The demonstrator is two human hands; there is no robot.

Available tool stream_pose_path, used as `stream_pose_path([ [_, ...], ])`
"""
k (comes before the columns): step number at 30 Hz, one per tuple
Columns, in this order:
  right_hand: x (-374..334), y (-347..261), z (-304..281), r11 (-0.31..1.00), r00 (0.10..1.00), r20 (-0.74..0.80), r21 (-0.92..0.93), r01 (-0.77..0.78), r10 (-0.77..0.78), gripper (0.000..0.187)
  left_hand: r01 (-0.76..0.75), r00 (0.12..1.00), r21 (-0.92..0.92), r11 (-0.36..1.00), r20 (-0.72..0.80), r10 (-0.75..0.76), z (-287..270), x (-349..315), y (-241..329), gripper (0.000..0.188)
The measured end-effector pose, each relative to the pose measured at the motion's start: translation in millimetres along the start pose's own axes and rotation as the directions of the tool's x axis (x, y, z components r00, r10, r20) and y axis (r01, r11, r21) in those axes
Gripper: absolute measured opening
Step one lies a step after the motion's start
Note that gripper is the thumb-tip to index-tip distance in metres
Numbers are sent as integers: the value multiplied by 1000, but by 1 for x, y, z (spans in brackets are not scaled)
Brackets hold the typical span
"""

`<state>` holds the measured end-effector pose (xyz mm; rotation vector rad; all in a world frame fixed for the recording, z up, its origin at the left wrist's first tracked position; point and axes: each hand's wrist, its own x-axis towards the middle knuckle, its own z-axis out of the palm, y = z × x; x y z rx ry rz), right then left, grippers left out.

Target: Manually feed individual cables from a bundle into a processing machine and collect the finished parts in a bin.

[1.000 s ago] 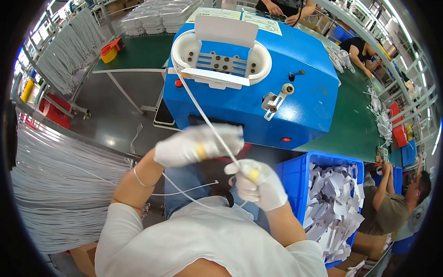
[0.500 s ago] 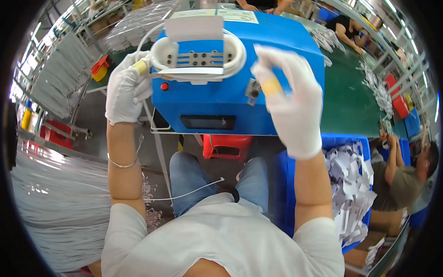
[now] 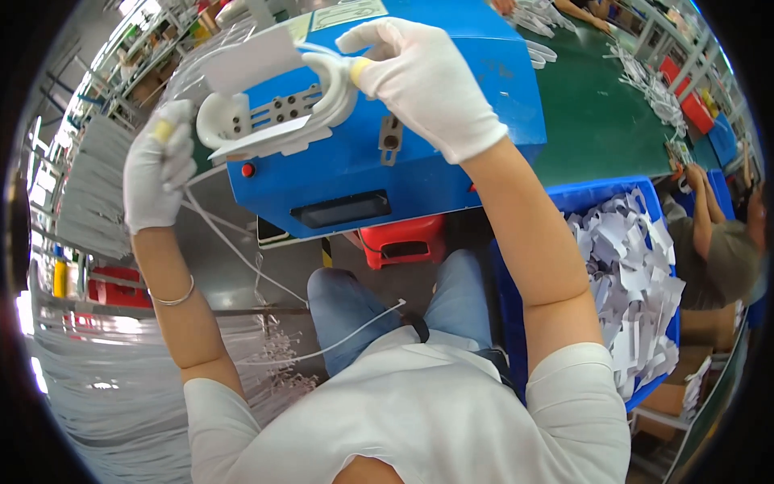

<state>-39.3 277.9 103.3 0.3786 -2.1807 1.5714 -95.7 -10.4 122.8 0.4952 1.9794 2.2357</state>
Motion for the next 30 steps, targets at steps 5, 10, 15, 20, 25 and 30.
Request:
stream_pose_path([
  [5,11,2,-3,988,1000,-15,155,13,-10,26,-34,999,-36,999,-34,33,7,45,34,33],
  [10,22,-1,0,1000,993,118,13,-4,3,25,-160,983,149,976,-72,172,34,73,54,31],
  [15,21,-1,-10,995,993,113,-99,-32,43,20,-243,963,414,877,-3,269,44,78,71,28],
  [20,15,-1,-15,999,997,68,-14,-41,42,19,-287,951,646,707,101,293,47,63,74,30],
  [25,33,10,-10,995,995,96,88,-36,27,20,-181,975,611,771,10,221,24,65,71,31],
  [30,45,8,2,999,992,115,-9,43,-42,20,-165,982,613,772,26,189,-18,54,56,28],
])
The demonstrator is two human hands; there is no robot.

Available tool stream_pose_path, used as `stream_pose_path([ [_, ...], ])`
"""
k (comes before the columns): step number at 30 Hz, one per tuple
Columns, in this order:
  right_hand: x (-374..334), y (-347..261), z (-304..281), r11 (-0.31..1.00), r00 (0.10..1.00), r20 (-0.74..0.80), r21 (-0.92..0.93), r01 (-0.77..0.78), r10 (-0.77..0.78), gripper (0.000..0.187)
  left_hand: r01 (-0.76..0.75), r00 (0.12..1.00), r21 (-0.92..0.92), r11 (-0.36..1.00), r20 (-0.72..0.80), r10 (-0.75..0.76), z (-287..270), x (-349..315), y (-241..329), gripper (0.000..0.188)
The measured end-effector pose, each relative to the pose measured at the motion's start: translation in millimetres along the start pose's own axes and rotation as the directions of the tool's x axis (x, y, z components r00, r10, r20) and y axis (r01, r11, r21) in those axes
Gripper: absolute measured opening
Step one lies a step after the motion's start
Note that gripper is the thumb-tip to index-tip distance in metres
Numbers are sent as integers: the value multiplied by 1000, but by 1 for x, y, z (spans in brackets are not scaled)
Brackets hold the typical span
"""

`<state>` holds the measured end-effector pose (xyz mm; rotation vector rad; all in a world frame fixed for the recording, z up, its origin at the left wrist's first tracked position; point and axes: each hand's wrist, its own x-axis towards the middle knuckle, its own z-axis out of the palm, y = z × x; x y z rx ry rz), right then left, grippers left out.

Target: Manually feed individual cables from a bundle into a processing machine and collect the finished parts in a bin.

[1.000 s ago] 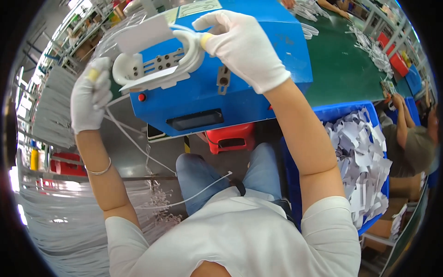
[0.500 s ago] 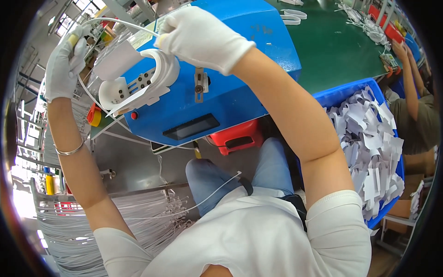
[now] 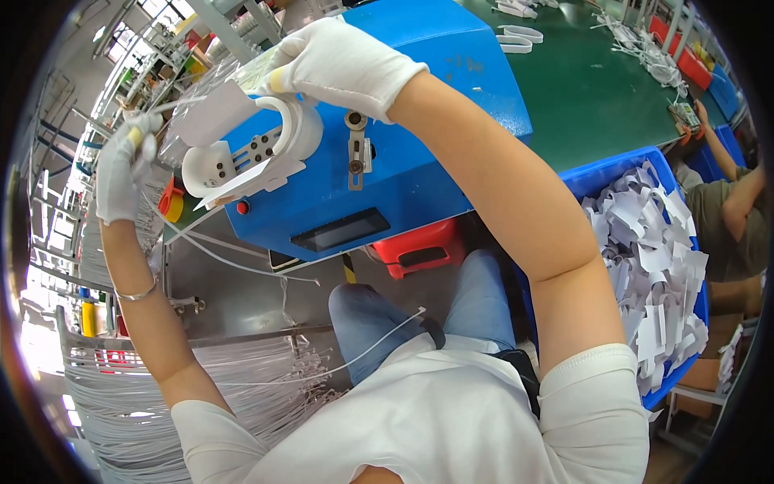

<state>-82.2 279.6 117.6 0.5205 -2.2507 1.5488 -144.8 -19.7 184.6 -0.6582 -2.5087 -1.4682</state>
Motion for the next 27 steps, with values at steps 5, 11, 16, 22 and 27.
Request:
stream_pose_path([
  [5,-8,-8,-10,997,995,49,-1,-82,82,20,87,994,-18,996,-69,-88,9,-26,-19,27],
  [11,-9,-22,-7,995,994,101,-90,-32,41,16,-60,984,-95,994,-171,43,25,4,-4,26],
  [16,-14,-9,-1,998,998,-16,-6,65,-65,15,-50,988,-166,985,-152,25,29,10,-14,21],
  [22,-32,-22,-3,987,937,-315,-2,161,-154,23,79,995,-108,991,-49,-84,10,-47,-37,23],
  [27,-98,-36,-5,992,845,-535,117,48,23,25,129,992,-296,947,44,-121,23,-107,-22,19],
])
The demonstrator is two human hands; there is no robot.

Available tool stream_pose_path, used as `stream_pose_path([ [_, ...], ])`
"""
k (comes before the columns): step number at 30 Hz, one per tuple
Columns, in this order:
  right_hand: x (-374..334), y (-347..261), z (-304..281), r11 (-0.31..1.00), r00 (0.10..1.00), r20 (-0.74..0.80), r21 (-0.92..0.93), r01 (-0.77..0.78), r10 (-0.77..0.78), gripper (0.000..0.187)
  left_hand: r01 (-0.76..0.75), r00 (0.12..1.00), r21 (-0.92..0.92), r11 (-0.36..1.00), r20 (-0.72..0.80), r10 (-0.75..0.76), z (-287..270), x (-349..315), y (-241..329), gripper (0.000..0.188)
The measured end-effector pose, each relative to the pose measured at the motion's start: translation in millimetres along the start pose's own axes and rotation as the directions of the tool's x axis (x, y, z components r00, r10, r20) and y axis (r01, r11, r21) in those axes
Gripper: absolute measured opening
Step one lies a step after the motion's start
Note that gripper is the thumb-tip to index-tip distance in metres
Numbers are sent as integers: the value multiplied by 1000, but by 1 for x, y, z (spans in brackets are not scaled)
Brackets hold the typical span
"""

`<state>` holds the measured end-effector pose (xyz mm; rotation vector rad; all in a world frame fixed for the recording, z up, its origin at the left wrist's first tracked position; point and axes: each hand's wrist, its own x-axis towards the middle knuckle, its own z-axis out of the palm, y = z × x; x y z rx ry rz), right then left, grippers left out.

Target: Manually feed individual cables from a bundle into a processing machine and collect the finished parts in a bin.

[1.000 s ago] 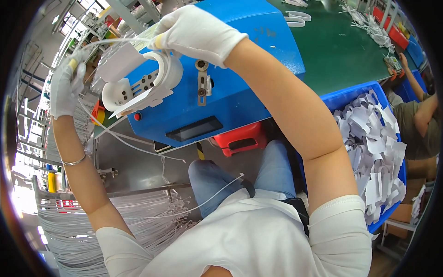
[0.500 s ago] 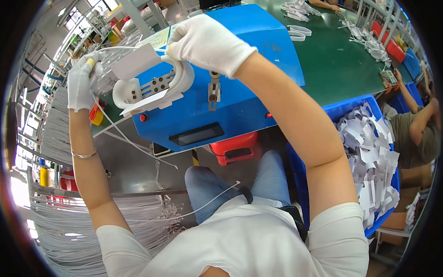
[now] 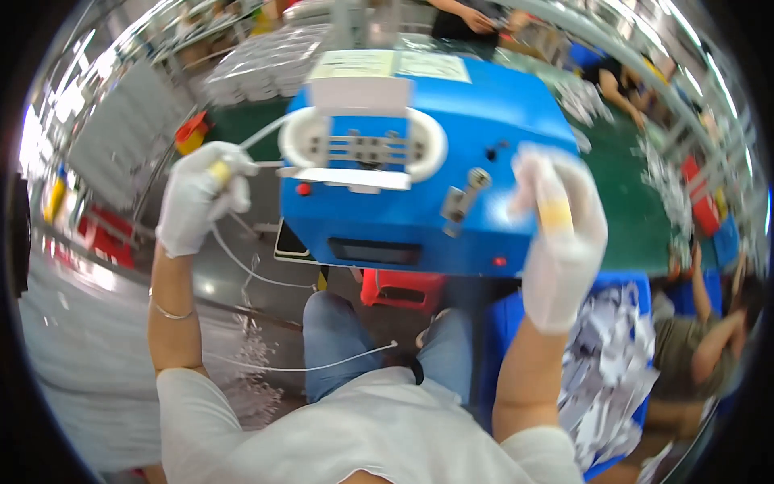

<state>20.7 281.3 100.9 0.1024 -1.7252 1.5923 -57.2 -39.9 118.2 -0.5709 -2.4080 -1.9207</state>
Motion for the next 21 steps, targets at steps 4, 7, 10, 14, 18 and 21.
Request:
stream_pose_path([
  [4,-41,7,-7,990,984,113,-55,-133,138,21,27,996,-157,987,92,-13,12,-10,-30,17],
  [7,-56,6,-7,980,970,161,-102,-169,184,20,83,993,-122,989,98,-71,25,-19,-31,19],
  [10,-71,-2,-3,954,927,275,-230,-194,255,21,113,989,-227,967,124,-86,41,-27,-36,25],
  [14,-102,10,8,910,738,533,-274,-312,414,26,215,965,-611,762,254,-69,95,-41,-37,30],
  [18,-138,32,3,799,635,548,-109,-591,544,47,340,929,-760,554,362,-75,172,-55,-32,18],
  [21,-109,18,-21,675,621,389,-1,-738,680,31,-1,916,-385,923,369,155,175,-47,-43,27],
])
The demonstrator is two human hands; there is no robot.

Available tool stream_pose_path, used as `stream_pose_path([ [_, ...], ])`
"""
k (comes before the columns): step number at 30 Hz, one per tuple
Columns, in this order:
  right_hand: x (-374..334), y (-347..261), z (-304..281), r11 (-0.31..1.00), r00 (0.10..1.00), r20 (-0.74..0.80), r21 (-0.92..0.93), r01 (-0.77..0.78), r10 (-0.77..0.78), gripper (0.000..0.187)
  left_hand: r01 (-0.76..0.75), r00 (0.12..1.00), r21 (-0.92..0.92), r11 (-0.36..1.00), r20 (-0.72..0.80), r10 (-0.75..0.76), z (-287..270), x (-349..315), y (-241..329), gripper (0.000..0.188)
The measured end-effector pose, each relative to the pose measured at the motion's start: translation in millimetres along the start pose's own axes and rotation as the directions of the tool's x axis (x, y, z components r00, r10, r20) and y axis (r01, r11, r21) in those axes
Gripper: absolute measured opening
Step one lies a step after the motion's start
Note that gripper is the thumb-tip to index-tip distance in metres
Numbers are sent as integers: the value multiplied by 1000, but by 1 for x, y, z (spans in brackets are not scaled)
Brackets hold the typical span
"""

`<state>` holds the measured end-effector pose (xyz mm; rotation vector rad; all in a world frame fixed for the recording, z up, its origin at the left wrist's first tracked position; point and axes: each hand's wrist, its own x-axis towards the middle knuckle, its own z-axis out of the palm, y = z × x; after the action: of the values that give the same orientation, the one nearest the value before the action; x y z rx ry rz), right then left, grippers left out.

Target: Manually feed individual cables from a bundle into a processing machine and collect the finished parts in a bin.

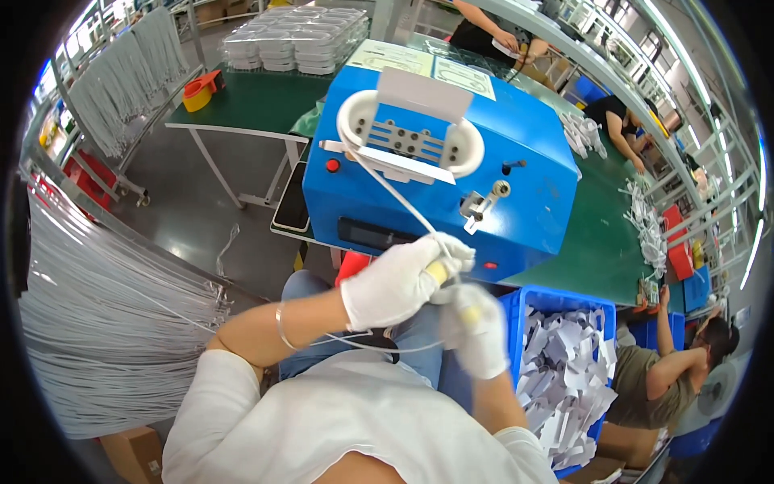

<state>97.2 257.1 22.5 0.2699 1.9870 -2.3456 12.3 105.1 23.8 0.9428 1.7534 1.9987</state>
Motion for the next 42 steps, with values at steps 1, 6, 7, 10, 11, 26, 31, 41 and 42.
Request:
stream_pose_path([
  [1,-2,-17,-16,983,997,-48,-176,57,-67,30,-10,986,362,932,157,-50,-10,-1,14,30],
  [6,12,-85,-89,503,804,-72,-812,296,-590,16,-56,795,815,577,385,-468,-61,10,95,30],
  [7,18,-101,-96,418,794,-87,-881,220,-602,16,57,840,778,625,301,-451,-70,16,115,25],
  [10,56,-136,-112,297,765,8,-919,260,-644,20,67,977,696,715,98,-187,-92,30,164,21],
  [11,72,-145,-120,244,753,68,-924,295,-655,21,-40,992,714,699,113,-59,-104,40,172,22],
  [26,213,-220,43,-210,416,496,-797,566,-762,33,-537,844,820,200,523,123,-111,156,153,19],
  [31,165,-212,39,-166,337,458,-760,628,-823,17,-233,972,954,191,234,18,-159,117,168,18],
  [41,19,-154,-2,111,518,454,-666,738,-725,15,274,961,675,685,-165,-222,-160,0,122,21],
  [42,13,-146,-8,195,581,431,-663,723,-690,21,285,958,655,700,-166,-235,-157,-10,118,20],
])
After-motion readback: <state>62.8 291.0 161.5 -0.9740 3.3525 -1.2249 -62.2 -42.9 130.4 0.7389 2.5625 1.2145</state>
